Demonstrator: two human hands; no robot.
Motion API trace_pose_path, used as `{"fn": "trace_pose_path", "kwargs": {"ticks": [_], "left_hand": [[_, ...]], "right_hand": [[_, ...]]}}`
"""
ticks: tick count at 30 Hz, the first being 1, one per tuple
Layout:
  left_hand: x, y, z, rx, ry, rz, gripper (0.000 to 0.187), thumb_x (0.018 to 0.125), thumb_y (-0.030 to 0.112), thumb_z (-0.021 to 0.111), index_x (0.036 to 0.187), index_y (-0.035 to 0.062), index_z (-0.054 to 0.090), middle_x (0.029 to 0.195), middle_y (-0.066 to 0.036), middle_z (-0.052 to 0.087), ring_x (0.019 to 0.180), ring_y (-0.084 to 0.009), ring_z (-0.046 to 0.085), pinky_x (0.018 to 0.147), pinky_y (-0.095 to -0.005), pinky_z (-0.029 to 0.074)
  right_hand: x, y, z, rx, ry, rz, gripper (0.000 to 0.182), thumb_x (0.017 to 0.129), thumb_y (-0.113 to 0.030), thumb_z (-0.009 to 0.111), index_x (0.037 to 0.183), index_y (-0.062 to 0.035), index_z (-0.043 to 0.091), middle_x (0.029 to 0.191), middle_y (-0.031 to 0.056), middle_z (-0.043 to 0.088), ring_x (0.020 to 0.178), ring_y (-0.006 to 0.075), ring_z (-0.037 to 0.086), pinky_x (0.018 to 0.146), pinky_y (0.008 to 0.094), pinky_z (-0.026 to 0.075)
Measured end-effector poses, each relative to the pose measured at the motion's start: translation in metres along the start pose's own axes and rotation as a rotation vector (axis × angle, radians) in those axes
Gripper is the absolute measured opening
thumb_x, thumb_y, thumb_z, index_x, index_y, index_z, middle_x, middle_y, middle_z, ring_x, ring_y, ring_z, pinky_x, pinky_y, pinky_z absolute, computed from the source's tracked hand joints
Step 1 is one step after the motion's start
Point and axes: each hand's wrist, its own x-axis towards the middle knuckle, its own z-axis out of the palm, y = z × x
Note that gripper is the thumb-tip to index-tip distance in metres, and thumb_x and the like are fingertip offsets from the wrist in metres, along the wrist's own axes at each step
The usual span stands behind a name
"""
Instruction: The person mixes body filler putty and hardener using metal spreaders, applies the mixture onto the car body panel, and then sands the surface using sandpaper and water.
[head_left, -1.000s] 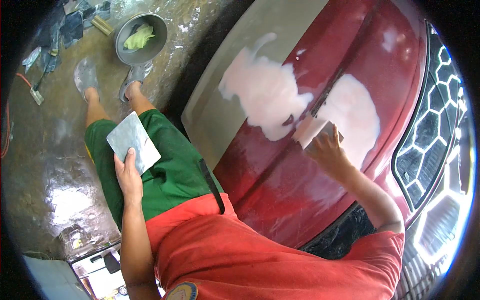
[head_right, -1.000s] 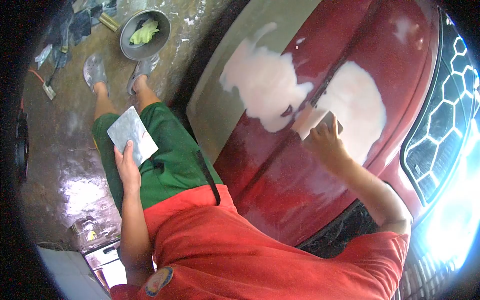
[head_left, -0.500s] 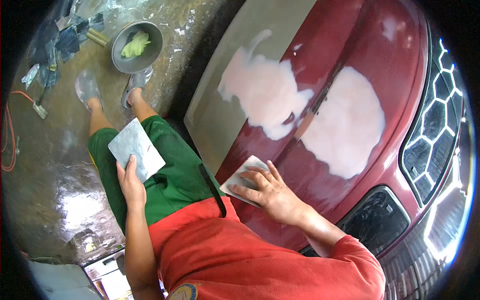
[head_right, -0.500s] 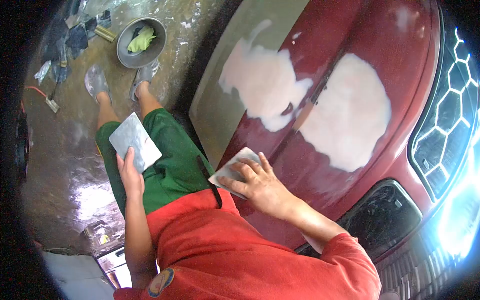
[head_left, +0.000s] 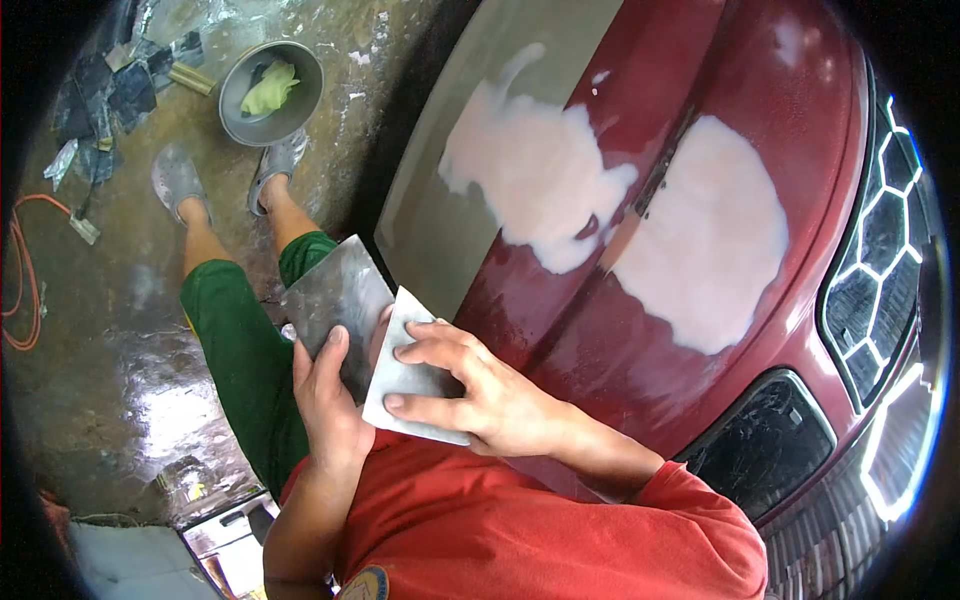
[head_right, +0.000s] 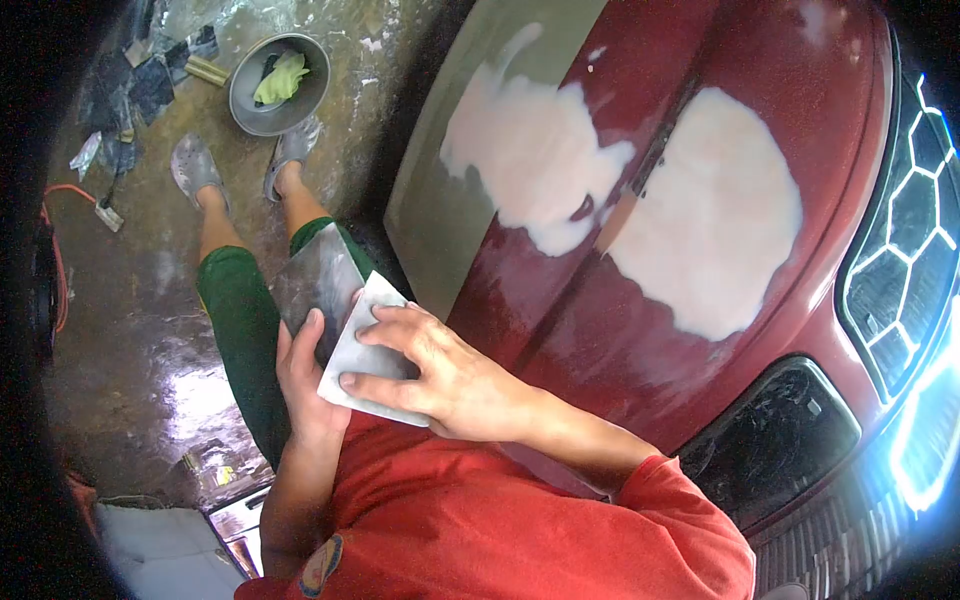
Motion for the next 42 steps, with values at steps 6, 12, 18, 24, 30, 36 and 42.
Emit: {"fn": "trace_pose_path", "kwargs": {"ticks": [6,12,18,24,30,36,42], "left_hand": [[-0.004,0.003,-0.017,0.087,0.047,0.106,0.038,0.096,0.008,0.056,0.133,0.0017,0.048,0.124,-0.013,0.059,0.111,-0.0241,0.062,0.098,-0.0385,0.049],[-0.018,0.051,-0.005,0.156,0.125,0.414,0.039,0.098,0.004,0.055,0.135,-0.0013,0.043,0.125,-0.013,0.058,0.108,-0.0219,0.059,0.096,-0.0377,0.049],[-0.030,0.064,-0.010,0.487,0.106,0.536,0.033,0.100,0.017,0.059,0.126,-0.0028,0.052,0.117,-0.010,0.062,0.103,-0.0161,0.058,0.091,-0.0311,0.046],[-0.093,0.067,0.024,0.825,-0.014,0.782,0.030,0.102,0.021,0.056,0.116,-0.0053,0.060,0.101,-0.012,0.069,0.089,-0.0160,0.062,0.081,-0.0326,0.050],[-0.148,0.074,0.054,0.839,-0.018,0.868,0.035,0.102,0.017,0.053,0.129,-0.0059,0.051,0.119,-0.012,0.061,0.105,-0.0181,0.057,0.094,-0.0317,0.044],[-0.222,0.084,0.102,0.906,-0.037,1.307,0.035,0.103,0.020,0.054,0.125,-0.0069,0.052,0.117,-0.015,0.063,0.102,-0.0211,0.059,0.092,-0.0349,0.046],[-0.308,0.113,0.141,0.777,-0.318,1.324,0.042,0.102,0.018,0.056,0.135,-0.0056,0.045,0.129,-0.015,0.057,0.113,-0.0219,0.056,0.100,-0.0349,0.043]], "right_hand": [[-0.008,0.038,0.013,-0.164,-0.020,0.054,0.060,0.077,0.002,0.070,0.132,-0.0187,0.059,0.131,0.0186,0.046,0.127,0.0413,0.047,0.104,0.0482,0.045],[-0.026,0.056,0.022,-0.296,-0.089,0.270,0.051,0.083,-0.001,0.057,0.131,-0.0174,0.059,0.129,0.0168,0.052,0.125,0.0389,0.050,0.107,0.0481,0.040],[0.012,0.025,-0.001,-0.413,0.125,0.140,0.063,0.073,0.000,0.067,0.132,-0.0197,0.058,0.135,0.0125,0.052,0.130,0.0377,0.046,0.110,0.0581,0.035],[0.038,-0.041,-0.027,-0.525,0.252,-0.075,0.065,0.069,0.001,0.072,0.129,-0.0197,0.060,0.135,0.0093,0.052,0.133,0.0384,0.044,0.110,0.0603,0.032],[-0.003,-0.092,-0.013,-0.465,0.260,-0.291,0.054,0.080,-0.009,0.060,0.131,-0.0273,0.058,0.137,0.0054,0.051,0.132,0.0347,0.044,0.109,0.0619,0.033],[-0.046,-0.143,-0.022,-0.494,0.204,-0.449,0.045,0.086,-0.010,0.056,0.129,-0.0236,0.058,0.139,0.0116,0.050,0.133,0.0365,0.044,0.110,0.0629,0.031],[-0.087,-0.215,-0.054,-0.227,0.730,-0.702,0.048,0.079,-0.004,0.069,0.124,-0.0209,0.063,0.137,0.0187,0.046,0.129,0.0414,0.046,0.111,0.0553,0.035]]}}
